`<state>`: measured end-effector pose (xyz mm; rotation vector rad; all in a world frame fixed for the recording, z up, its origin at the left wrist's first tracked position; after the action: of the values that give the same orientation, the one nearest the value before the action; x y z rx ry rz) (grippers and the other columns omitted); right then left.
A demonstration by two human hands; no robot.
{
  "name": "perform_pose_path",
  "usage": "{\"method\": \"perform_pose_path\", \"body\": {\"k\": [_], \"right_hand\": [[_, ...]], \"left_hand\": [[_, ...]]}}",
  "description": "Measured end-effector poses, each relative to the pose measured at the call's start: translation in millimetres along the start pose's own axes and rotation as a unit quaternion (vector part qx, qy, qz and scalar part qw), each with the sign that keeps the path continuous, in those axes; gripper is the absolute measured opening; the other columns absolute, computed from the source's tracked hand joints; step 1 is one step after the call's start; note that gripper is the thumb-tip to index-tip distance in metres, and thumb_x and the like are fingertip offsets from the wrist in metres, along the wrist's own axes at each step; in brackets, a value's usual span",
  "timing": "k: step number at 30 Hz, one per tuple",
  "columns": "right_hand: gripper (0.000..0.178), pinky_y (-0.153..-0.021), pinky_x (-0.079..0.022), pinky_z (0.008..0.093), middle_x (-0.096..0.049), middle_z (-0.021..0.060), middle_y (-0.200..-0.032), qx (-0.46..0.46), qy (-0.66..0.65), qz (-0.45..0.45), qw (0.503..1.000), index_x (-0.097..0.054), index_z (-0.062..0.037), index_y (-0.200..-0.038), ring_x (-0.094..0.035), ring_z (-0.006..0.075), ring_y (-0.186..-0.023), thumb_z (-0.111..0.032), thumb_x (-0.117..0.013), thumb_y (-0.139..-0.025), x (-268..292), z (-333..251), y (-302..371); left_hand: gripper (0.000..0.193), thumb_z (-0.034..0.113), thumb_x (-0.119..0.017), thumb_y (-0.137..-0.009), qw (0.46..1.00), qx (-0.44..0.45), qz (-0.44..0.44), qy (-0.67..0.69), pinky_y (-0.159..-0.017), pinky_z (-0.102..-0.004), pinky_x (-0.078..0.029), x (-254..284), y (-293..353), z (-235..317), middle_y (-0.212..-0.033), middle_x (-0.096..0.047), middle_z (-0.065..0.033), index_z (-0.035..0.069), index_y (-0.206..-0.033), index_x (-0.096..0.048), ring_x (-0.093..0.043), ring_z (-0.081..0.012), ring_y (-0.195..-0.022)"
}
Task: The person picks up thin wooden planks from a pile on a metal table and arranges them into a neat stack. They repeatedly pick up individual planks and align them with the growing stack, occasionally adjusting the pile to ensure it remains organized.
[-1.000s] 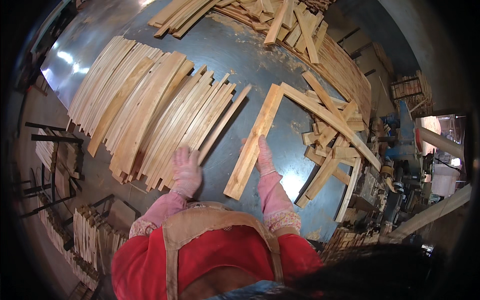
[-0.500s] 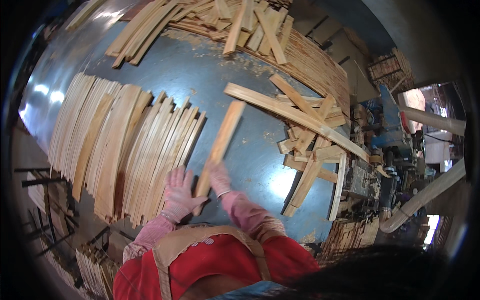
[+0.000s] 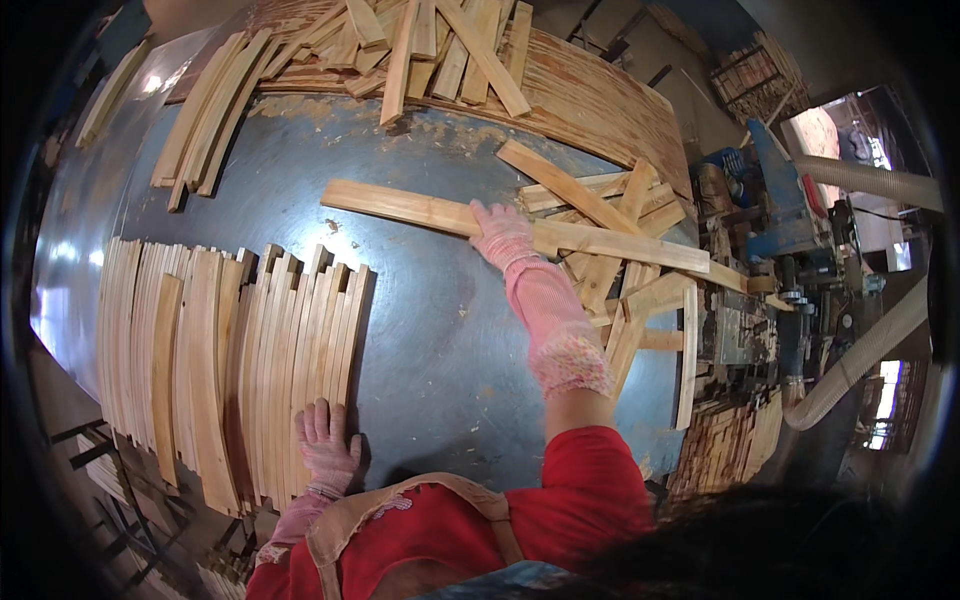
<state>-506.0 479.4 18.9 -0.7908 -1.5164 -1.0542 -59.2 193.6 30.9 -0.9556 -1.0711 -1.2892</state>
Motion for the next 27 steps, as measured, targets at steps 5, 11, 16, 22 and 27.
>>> {"method": "perform_pose_path", "body": {"k": [5,11,16,22,27], "right_hand": [[0.067,-0.107,-0.051,0.0454,-0.075,0.0124,-0.122,-0.056,-0.489,-0.218,0.843,-0.061,-0.0058,-0.148,-0.068,0.0308,-0.119,-0.057,-0.059,-0.106,-53,-41,97],[0.073,-0.126,-0.036,0.0554,-0.055,0.0218,-0.160,0.079,-0.082,-0.002,0.993,-0.055,-0.0143,-0.157,-0.047,0.0425,-0.151,-0.044,-0.072,-0.092,14,-18,94],[0.079,-0.119,-0.043,0.0538,-0.058,0.0174,-0.155,-0.085,0.117,-0.006,0.989,-0.051,-0.0225,-0.159,-0.053,0.0370,-0.145,-0.046,-0.078,-0.088,11,129,46],[0.076,-0.114,-0.048,0.0494,-0.064,0.0198,-0.149,-0.057,0.058,-0.160,0.984,-0.050,-0.0221,-0.159,-0.063,0.0393,-0.134,-0.059,-0.068,-0.094,42,55,51],[0.080,-0.114,-0.047,0.0478,-0.067,0.0288,-0.141,-0.083,-0.433,-0.122,0.889,-0.052,-0.0067,-0.157,-0.061,0.0454,-0.135,-0.064,-0.055,-0.102,-55,-44,86]], "left_hand": [[0.067,0.019,-0.082,-0.089,0.966,-0.022,0.096,0.239,-0.107,-0.0514,-0.050,13,-18,30,-0.143,-0.059,-0.0248,0.001,-0.148,-0.053,-0.061,-0.0436,-0.123],[0.046,0.018,-0.075,-0.101,0.596,0.267,-0.211,0.727,-0.094,-0.0311,-0.057,-56,-67,64,-0.119,-0.074,-0.0069,-0.004,-0.141,-0.063,-0.069,-0.0128,-0.102],[0.045,0.018,-0.072,-0.103,0.620,0.253,-0.239,0.703,-0.094,-0.0306,-0.056,-34,-76,69,-0.120,-0.074,-0.0051,-0.004,-0.142,-0.062,-0.067,-0.0114,-0.103],[0.047,0.020,-0.072,-0.103,0.689,0.228,-0.168,0.668,-0.096,-0.0299,-0.053,-4,-53,66,-0.120,-0.073,-0.0056,-0.003,-0.142,-0.062,-0.064,-0.0109,-0.105],[0.042,0.027,-0.072,-0.102,0.774,0.231,-0.121,0.576,-0.090,-0.0342,-0.055,14,-7,38,-0.106,-0.073,-0.0057,-0.001,-0.134,-0.067,-0.065,-0.0128,-0.099]]}}
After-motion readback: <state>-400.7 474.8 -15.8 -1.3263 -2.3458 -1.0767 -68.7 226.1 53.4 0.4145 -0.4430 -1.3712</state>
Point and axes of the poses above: each hand's wrist, its own y-axis away from the middle knuckle, its own x-axis out of the back of the hand, z = x × y, the point moved 2 cm from there along -y, towards the middle knuckle
